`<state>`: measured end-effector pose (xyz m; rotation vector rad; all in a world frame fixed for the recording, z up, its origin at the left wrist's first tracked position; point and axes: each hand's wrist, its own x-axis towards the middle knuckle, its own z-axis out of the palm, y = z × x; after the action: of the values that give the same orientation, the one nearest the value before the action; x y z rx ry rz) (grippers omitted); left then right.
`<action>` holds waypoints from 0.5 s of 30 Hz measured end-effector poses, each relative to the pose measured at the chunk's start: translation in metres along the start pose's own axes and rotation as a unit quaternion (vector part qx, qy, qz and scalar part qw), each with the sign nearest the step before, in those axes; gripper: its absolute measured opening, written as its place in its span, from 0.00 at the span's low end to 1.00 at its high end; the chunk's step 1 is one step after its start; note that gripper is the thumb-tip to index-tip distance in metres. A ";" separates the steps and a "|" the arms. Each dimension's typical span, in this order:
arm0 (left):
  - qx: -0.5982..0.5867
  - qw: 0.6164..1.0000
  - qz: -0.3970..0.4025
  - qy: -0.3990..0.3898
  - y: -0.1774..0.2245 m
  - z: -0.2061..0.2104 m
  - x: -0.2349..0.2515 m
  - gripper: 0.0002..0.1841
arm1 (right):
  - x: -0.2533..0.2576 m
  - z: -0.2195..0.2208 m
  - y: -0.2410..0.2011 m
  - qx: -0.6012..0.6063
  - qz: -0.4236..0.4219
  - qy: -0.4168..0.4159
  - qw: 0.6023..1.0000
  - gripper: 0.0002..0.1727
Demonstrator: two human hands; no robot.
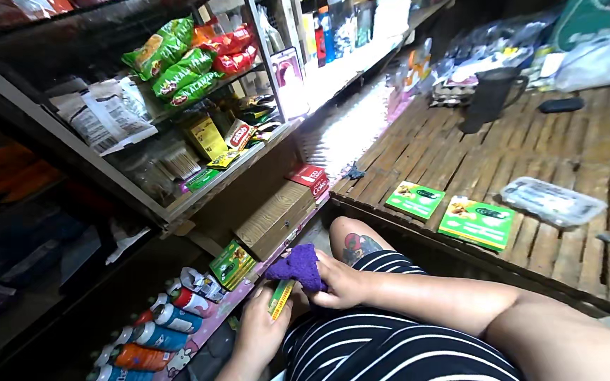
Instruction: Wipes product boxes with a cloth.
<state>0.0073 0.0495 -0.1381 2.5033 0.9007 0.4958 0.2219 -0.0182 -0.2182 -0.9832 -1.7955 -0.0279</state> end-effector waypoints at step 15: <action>-0.113 0.989 0.054 0.075 0.006 -0.005 -0.009 0.27 | -0.002 0.004 0.025 0.010 0.088 0.091 0.992 0.32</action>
<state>0.0019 0.0403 -0.1327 2.3400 0.7212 0.7844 0.2347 -0.0007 -0.2315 -1.0867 -1.5348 0.0098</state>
